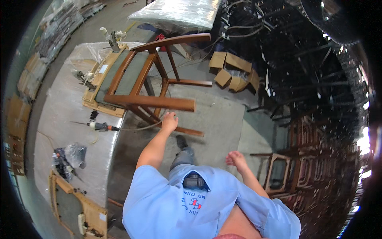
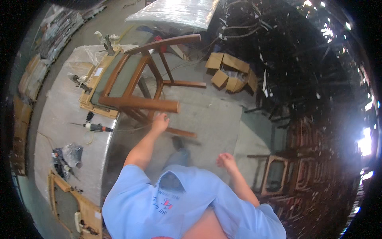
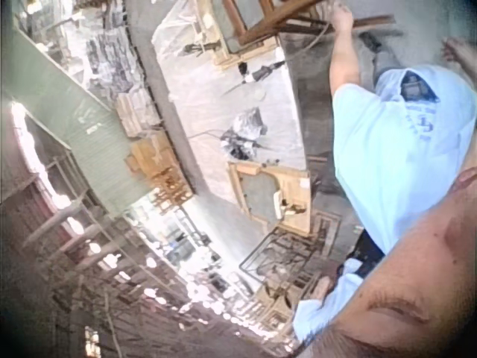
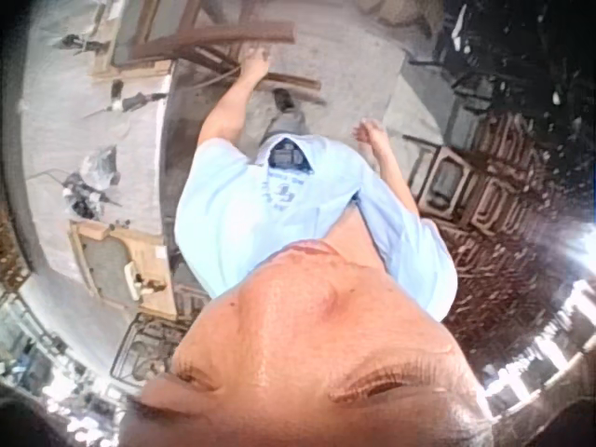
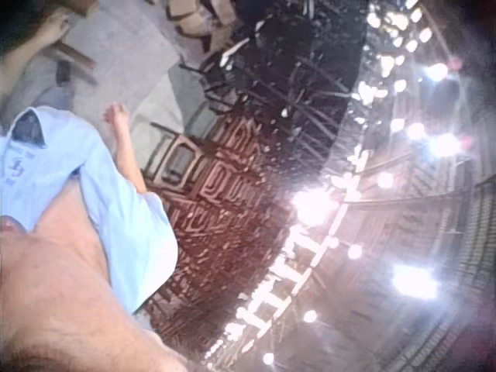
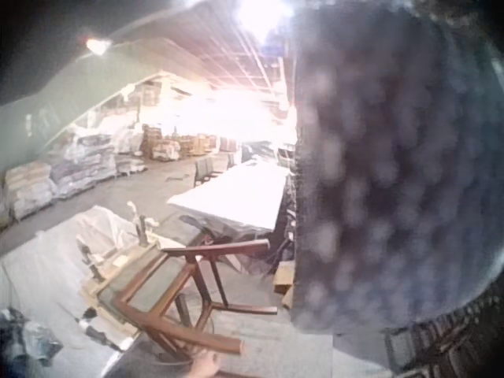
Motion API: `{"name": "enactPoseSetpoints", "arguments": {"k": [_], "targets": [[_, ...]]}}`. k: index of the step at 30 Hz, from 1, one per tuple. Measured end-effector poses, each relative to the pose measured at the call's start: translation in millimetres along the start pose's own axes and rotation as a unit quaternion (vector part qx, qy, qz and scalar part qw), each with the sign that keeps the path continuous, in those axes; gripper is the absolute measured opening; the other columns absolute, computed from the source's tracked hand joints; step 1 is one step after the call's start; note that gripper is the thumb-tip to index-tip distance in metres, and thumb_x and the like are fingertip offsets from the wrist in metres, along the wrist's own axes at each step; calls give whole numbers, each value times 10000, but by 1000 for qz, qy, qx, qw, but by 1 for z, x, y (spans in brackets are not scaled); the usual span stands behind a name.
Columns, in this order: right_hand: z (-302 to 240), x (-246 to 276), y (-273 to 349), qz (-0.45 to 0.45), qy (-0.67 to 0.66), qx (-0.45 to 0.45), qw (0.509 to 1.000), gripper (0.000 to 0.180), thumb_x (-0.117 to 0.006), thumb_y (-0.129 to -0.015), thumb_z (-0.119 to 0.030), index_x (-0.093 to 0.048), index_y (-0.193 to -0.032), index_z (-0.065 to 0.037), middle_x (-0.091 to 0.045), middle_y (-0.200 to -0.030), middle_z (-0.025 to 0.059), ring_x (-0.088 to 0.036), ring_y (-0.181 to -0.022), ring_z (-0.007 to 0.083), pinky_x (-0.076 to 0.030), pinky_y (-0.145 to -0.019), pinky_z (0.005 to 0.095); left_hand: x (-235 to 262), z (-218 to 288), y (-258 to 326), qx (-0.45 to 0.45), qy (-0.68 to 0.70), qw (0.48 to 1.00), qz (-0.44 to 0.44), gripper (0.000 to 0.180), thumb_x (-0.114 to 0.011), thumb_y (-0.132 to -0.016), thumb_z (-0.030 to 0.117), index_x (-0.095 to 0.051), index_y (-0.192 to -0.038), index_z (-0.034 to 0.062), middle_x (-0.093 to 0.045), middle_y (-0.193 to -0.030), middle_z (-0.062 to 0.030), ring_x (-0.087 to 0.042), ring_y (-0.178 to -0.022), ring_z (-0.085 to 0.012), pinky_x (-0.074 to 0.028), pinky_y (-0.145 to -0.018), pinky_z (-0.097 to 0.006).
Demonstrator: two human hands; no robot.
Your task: The person attaches a fabric seat cushion to a wooden chair frame using a power screwdriver. They position the cushion, drive screws into the frame, and repeat the process for another chair.
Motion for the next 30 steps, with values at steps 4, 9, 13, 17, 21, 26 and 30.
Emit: {"name": "enactPoseSetpoints", "arguments": {"k": [4,9,13,17,21,26,30], "targets": [[-18,38,-83,-108,385,61,915,412,-614,-1002,-273,-595,-1329,-22,-727,-1032,126,-680,-1022,248,-548,-874,352,-42,-106,-105,135,32,979,147,480,-642,-911,348,-590,-1307,81,-541,-1381,-249,-463,-1323,-463,-358,-1112,-555],[-44,160,-69,-40,438,-114,891,400,-638,-975,-270,-617,-1267,2,-717,-1012,139,-696,-903,258,-560,-746,358,-90,-97,-105,351,53,934,-37,442,-613,-903,289,-619,-1287,72,-597,-1343,-255,-557,-1270,-431,-406,-1078,-567],[-132,199,-115,88,359,-154,916,309,-645,-973,-232,-639,-1161,14,-723,-955,136,-691,-780,228,-563,-678,359,-131,-105,-113,209,-18,947,-242,392,-647,-899,245,-703,-1233,48,-711,-1202,-192,-694,-1063,-370,-541,-940,-475],[-134,221,-171,40,300,-168,938,240,-634,-987,-208,-619,-1083,12,-713,-940,159,-685,-738,222,-563,-647,352,-127,-19,-68,168,83,894,-406,400,-702,-863,362,-768,-1092,41,-754,-1065,-179,-717,-999,-378,-549,-869,-494],[-153,198,-250,-70,330,-149,929,217,-585,-1018,-240,-607,-1105,-42,-694,-935,105,-686,-773,227,-556,-647,350,-127,44,-31,135,-37,918,-370,450,-727,-836,397,-753,-1158,84,-743,-1156,-129,-702,-1053,-349,-544,-868,-470],[-183,206,-302,-152,331,-84,928,210,-534,-1034,-223,-588,-1156,-61,-695,-962,96,-698,-794,220,-571,-672,354,-184,68,10,192,-110,890,-399,488,-740,-808,375,-726,-1226,123,-689,-1306,-91,-657,-1176,-328,-528,-914,-501],[-188,248,-319,-155,353,-87,918,202,-535,-1015,-221,-598,-1088,-43,-684,-874,97,-673,-695,212,-548,-583,356,-224,32,81,317,-91,819,-469,469,-749,-808,334,-722,-1249,175,-693,-1310,-62,-669,-1160,-320,-507,-919,-553]]}}
Point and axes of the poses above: each hand's wrist, its own y-axis away from the middle knuckle, its own x-axis out of the back of the hand, z = x × y, the point moved 7 cm from there along -y, towards the middle knuckle
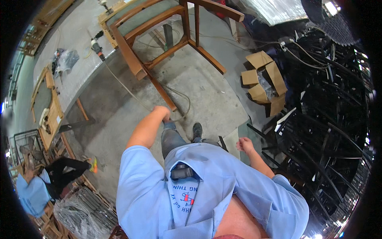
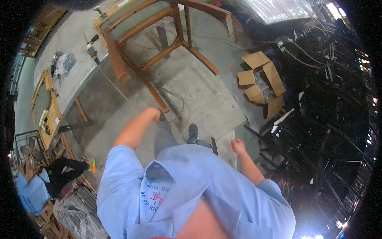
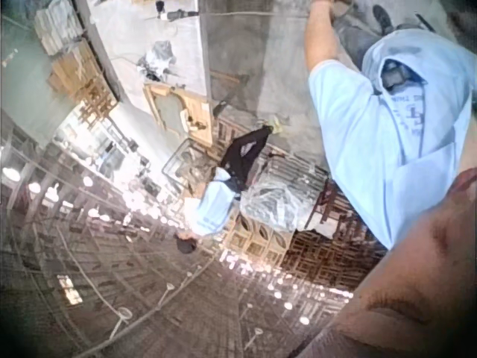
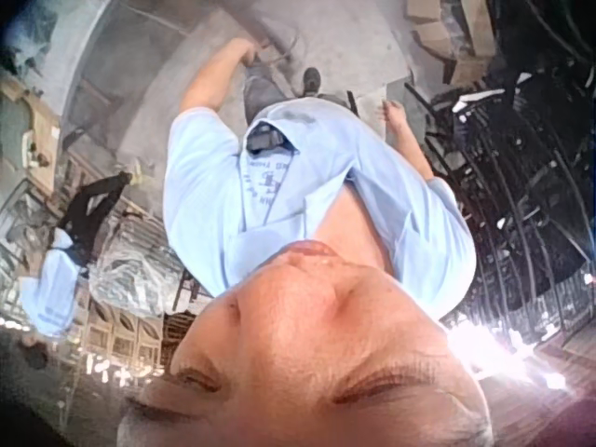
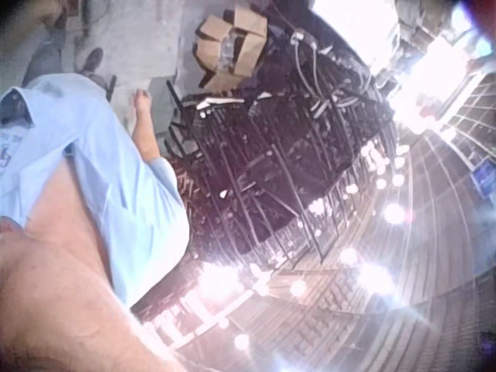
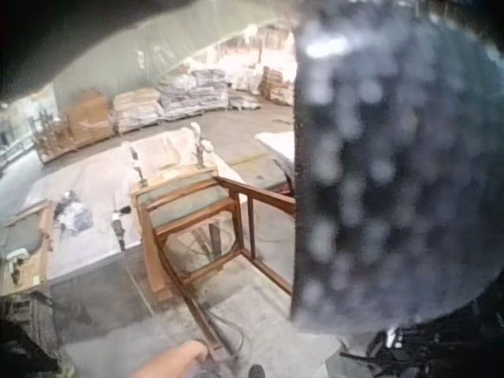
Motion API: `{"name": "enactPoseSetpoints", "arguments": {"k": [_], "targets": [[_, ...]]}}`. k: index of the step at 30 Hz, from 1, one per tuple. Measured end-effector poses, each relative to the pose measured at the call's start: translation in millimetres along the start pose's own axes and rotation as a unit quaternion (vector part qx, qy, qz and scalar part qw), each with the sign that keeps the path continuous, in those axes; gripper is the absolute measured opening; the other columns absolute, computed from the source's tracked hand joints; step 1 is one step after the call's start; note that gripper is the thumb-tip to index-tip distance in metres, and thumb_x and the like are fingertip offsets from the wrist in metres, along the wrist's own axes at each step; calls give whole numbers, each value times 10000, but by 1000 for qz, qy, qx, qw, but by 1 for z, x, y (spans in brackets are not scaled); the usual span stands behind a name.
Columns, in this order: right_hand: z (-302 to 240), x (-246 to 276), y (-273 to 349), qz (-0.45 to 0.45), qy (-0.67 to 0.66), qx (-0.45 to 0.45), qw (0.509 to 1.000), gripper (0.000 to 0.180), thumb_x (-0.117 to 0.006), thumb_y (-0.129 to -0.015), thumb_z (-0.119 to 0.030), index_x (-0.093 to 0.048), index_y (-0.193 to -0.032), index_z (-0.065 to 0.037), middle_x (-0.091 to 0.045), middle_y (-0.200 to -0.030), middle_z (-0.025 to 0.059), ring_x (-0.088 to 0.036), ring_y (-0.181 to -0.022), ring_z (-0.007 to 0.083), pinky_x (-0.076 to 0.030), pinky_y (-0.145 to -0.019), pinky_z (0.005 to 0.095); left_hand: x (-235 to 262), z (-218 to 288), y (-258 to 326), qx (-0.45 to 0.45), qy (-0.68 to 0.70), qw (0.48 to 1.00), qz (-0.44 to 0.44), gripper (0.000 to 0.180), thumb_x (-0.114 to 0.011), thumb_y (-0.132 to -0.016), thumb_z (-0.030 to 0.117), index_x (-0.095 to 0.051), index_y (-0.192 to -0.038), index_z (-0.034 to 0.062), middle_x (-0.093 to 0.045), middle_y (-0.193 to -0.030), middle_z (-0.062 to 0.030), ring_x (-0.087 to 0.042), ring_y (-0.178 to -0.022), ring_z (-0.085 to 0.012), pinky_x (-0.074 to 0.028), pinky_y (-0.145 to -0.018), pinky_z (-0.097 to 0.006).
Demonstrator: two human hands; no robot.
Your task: The person attaches a fabric seat cushion to a wooden chair frame using a power screwdriver. They position the cushion, drive screws into the frame, and repeat the process for another chair.
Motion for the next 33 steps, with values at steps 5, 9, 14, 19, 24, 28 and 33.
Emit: {"name": "enactPoseSetpoints", "arguments": {"k": [5,9,14,19,24,28,33], "targets": [[132,68,-26,4,43,-104,994,266,-639,-935,-211,-655,-1053,27,-674,-791,134,-662,-635,272,-547,-549,407,-17,-50,74,194,63,948,244,365,-602,-977,246,-697,-1285,76,-671,-1331,-129,-633,-1207,-377,-463,-978,-613],[98,55,1,8,125,-112,986,225,-644,-948,-188,-635,-971,36,-683,-811,167,-660,-677,252,-517,-562,384,-73,-125,122,379,32,895,233,375,-529,-1020,261,-682,-1303,67,-624,-1398,-133,-582,-1276,-374,-411,-1045,-587],[11,39,-16,-21,197,-94,976,268,-649,-966,-232,-609,-1095,-1,-693,-900,170,-675,-751,277,-545,-633,427,-114,-183,127,401,117,873,252,404,-483,-1039,321,-642,-1373,158,-559,-1464,-91,-463,-1366,-339,-255,-1151,-589],[-168,-11,-60,-9,237,80,968,204,-619,-979,-228,-631,-1049,-37,-681,-860,100,-658,-683,214,-539,-599,373,-144,-238,113,436,177,847,247,401,-495,-1022,384,-686,-1319,196,-422,-1567,-50,-308,-1449,-304,-226,-1155,-608],[-410,-160,46,-100,347,474,803,248,-657,-959,-230,-660,-1069,-7,-698,-861,129,-657,-718,203,-542,-686,349,-141,-280,101,324,341,829,304,306,-637,-951,261,-736,-1197,107,-679,-1290,-140,-626,-1220,-323,-483,-1016,-460],[-562,-230,161,-138,395,578,701,226,-667,-948,-223,-663,-1013,-7,-697,-874,140,-668,-799,255,-535,-758,391,-74,-272,104,71,595,720,350,427,-704,-950,315,-668,-1261,25,-720,-1147,-138,-699,-1035,-272,-563,-877,-409],[-731,-252,115,-17,424,699,576,190,-653,-906,-199,-685,-963,-20,-696,-933,177,-682,-896,372,-544,-811,453,70,-219,171,-174,828,419,330,536,-645,-1001,430,-583,-1324,7,-694,-979,-108,-693,-861,-197,-585,-778,-349]]}}
Point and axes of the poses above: each hand's wrist, its own y-axis away from the middle knuckle, its own x-axis out of the back of the hand, z = x × y, the point moved 7 cm from there along -y, towards the middle knuckle
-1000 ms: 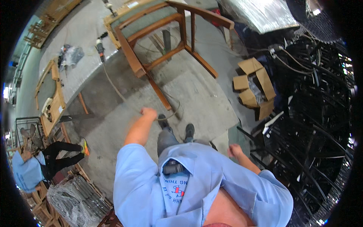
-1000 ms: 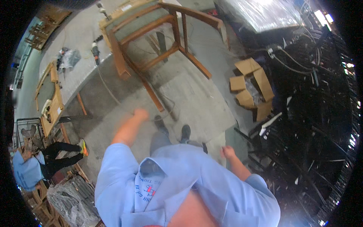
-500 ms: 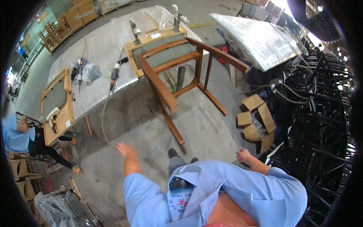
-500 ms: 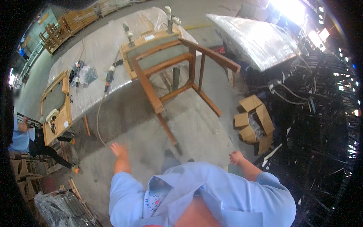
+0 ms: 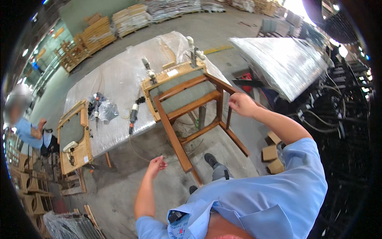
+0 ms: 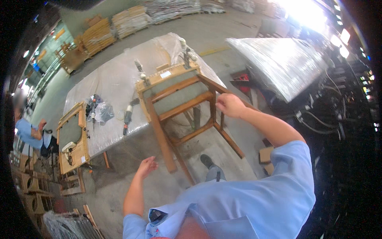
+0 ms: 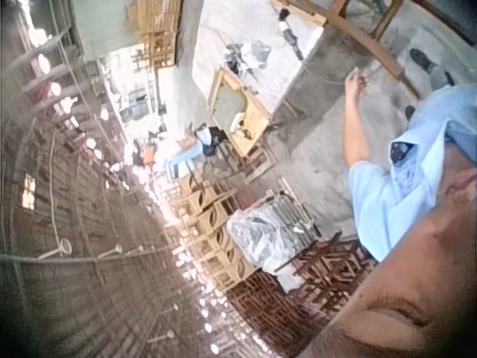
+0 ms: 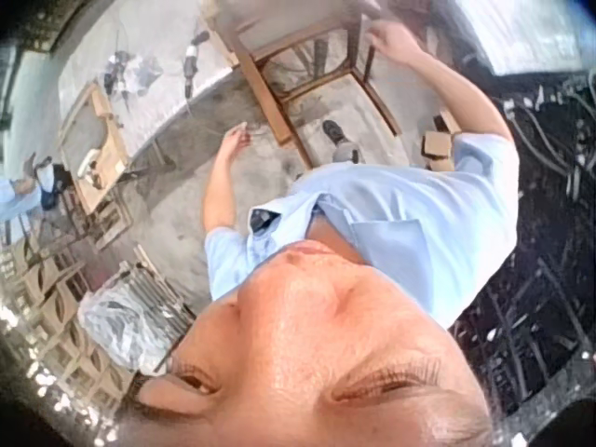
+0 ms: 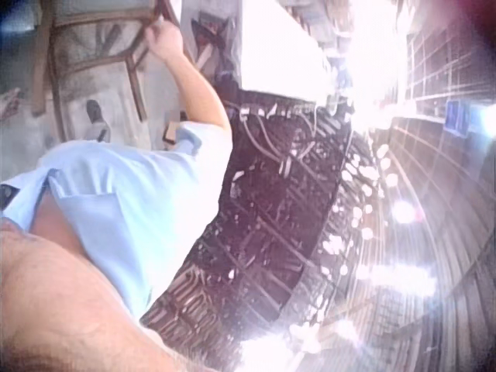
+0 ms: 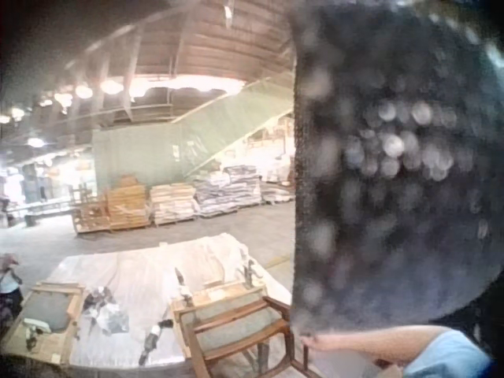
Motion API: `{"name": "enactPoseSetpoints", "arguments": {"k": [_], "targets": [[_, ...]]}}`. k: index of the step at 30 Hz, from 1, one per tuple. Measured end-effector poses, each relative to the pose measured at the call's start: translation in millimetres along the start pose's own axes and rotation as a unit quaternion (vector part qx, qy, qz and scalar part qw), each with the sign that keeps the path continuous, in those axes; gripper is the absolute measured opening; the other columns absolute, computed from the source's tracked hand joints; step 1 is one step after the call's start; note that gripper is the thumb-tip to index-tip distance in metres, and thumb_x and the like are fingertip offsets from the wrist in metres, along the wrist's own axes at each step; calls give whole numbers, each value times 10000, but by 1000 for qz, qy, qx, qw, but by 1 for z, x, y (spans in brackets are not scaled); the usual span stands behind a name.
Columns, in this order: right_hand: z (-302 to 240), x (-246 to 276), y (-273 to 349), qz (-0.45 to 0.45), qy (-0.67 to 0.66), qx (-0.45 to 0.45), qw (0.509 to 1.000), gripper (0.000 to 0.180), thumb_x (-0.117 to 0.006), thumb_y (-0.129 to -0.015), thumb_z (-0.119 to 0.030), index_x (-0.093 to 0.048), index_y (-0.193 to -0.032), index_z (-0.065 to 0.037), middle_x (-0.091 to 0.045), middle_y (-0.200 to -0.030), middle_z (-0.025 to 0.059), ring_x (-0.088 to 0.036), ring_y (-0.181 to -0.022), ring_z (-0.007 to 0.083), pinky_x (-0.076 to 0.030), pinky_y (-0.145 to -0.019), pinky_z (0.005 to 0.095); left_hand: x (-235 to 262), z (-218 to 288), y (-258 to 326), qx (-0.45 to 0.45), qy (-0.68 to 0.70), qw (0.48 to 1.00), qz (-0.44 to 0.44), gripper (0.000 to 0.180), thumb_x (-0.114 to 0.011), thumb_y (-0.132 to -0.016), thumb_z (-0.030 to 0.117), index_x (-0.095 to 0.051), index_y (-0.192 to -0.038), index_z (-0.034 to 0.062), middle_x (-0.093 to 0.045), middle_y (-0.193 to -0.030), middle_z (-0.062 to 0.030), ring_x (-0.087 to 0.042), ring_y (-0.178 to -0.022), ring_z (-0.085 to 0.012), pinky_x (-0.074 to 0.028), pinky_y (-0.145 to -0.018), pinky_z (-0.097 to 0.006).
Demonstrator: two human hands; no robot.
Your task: The person attaches a fabric seat cushion to a wooden chair frame using a power screwdriver. They position the cushion, drive screws into the frame, and repeat the process for another chair.
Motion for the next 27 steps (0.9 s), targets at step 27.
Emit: {"name": "enactPoseSetpoints", "arguments": {"k": [27], "targets": [[196,-80,23,-279,-464,-470,697,116,-655,-824,-94,-582,-859,-12,-575,-693,103,-588,-532,216,-531,-498,413,-214,123,122,133,183,970,93,477,-692,-929,531,-537,-1097,112,-523,-676,-69,-536,-566,-188,-456,-511,-325]]}}
Point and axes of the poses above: each hand's wrist, its own y-axis away from the middle knuckle, its own x-axis out of the back of the hand, z = x × y, the point moved 7 cm from there along -y, towards the middle knuckle
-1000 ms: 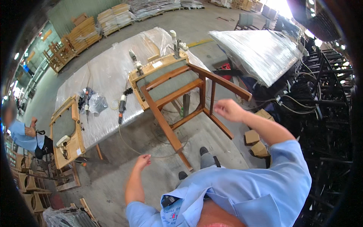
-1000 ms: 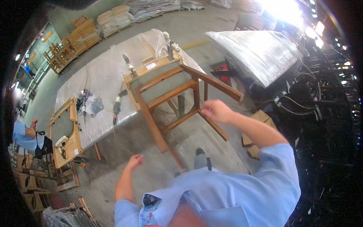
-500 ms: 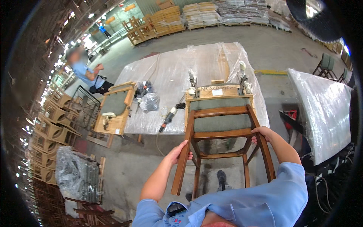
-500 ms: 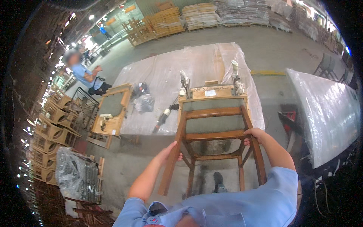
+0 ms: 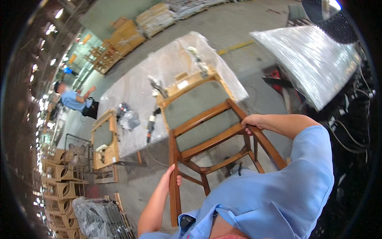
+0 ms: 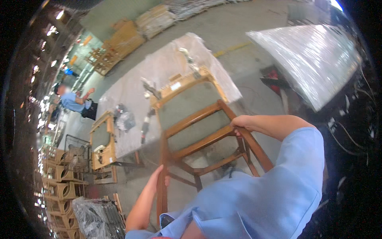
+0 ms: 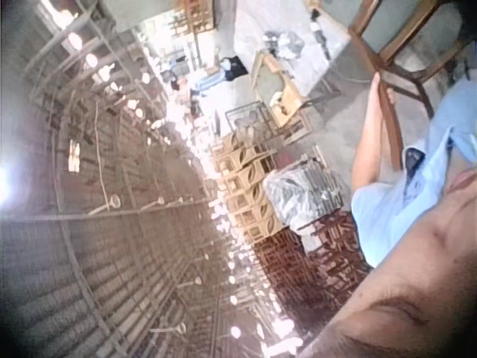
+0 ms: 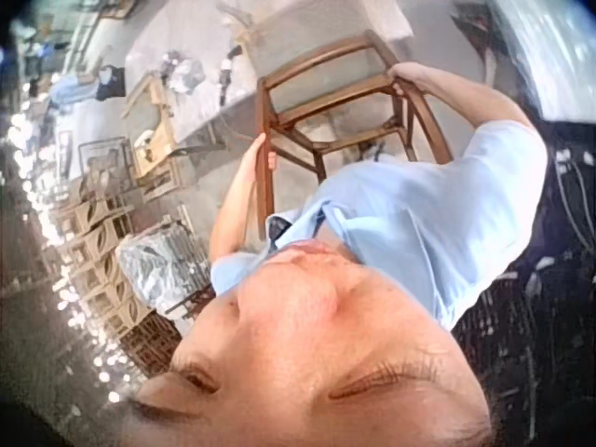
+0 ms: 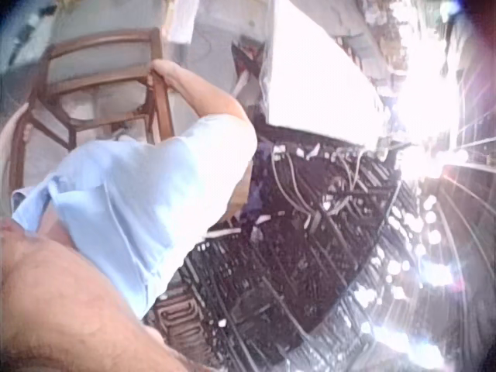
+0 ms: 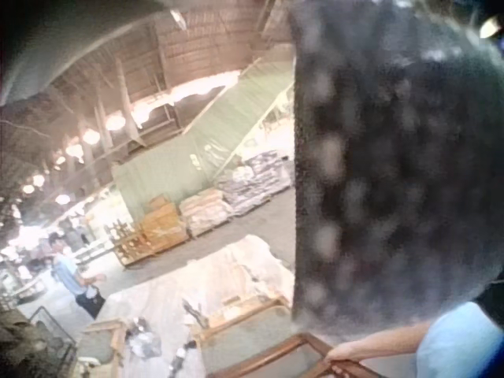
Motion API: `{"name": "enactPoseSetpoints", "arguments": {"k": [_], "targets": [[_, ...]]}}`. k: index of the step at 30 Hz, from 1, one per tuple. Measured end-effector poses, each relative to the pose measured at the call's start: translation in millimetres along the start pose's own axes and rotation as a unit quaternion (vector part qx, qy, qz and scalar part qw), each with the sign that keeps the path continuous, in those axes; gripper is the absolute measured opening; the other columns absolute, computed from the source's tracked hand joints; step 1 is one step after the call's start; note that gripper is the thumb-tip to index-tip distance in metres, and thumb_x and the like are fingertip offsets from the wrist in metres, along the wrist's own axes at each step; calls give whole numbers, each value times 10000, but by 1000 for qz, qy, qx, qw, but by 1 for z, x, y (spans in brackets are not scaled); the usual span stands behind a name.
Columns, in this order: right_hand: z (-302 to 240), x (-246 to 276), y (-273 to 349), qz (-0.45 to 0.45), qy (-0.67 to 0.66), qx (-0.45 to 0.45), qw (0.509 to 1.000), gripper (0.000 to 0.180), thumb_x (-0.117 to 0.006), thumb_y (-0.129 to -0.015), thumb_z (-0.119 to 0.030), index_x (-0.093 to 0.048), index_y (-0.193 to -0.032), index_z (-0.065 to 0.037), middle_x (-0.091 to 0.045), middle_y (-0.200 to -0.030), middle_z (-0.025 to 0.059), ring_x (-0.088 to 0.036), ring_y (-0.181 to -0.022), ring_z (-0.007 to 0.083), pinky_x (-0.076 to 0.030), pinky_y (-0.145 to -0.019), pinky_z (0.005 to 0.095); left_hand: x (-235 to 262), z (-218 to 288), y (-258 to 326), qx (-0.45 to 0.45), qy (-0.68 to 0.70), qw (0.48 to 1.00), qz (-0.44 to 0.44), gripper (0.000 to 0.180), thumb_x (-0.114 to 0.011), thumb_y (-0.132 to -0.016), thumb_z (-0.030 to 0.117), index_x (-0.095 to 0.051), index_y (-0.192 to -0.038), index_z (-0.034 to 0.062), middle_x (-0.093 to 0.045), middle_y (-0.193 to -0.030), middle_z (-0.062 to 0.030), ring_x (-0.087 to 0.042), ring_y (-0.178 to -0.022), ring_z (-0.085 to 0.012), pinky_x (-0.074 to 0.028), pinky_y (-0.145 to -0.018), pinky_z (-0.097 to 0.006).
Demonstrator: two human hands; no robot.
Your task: The person attaches a fabric seat cushion to a wooden chair frame using a power screwdriver. They position the cushion, drive screws into the frame, and repeat the process for another chair.
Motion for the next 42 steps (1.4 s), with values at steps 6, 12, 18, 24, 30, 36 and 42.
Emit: {"name": "enactPoseSetpoints", "arguments": {"k": [6,12,18,24,30,36,42], "targets": [[144,25,74,74,-24,23,997,114,-696,-765,-40,-630,-810,40,-604,-701,143,-614,-537,240,-533,-463,371,0,-129,44,-37,-46,998,13,342,-692,-945,419,-574,-1047,115,-574,-678,-76,-571,-535,-227,-484,-476,-394],[205,84,206,164,-105,74,978,91,-677,-768,25,-622,-803,88,-606,-673,137,-606,-521,220,-529,-456,379,-69,-138,69,-62,-76,992,-79,257,-665,-954,250,-526,-1079,74,-569,-671,-100,-555,-509,-215,-472,-437,-374],[172,169,337,277,-87,226,930,142,-717,-751,-43,-648,-775,78,-649,-661,116,-632,-520,185,-500,-495,318,-203,-75,77,-190,-162,951,-184,288,-654,-956,220,-484,-1127,62,-574,-675,-93,-572,-493,-206,-494,-414,-360],[95,262,461,359,-102,441,817,167,-661,-797,-46,-625,-935,41,-616,-706,51,-596,-548,122,-472,-518,273,-386,17,88,-361,-191,860,-306,288,-630,-968,261,-490,-1108,51,-555,-701,-80,-565,-492,-179,-491,-407,-319],[50,428,489,477,-82,594,643,295,-653,-801,-44,-574,-1069,49,-610,-791,54,-592,-645,118,-491,-611,273,-619,87,4,-505,-190,745,-393,552,-640,-970,174,-380,-1425,0,-575,-767,-83,-609,-582,-184,-528,-514,-335],[-1,667,398,649,-117,599,454,272,-689,-802,28,-619,-1064,8,-648,-842,45,-631,-750,133,-527,-698,300,-885,165,-128,-640,-278,661,-276,442,-711,-938,141,-534,-1305,-29,-683,-986,-98,-665,-848,-203,-541,-811,-331],[17,814,277,752,-143,489,418,276,-735,-724,-12,-648,-983,-44,-675,-822,56,-655,-776,158,-501,-710,322,-985,177,-210,-575,-504,598,-242,556,-714,-959,296,-549,-1414,23,-692,-1164,-88,-658,-1012,-175,-529,-895,-335]]}}
Point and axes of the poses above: each hand's wrist, its own y-axis away from the middle knuckle, its own x-axis out of the back of the hand, z = x × y, the point moved 7 cm from there along -y, towards the middle knuckle
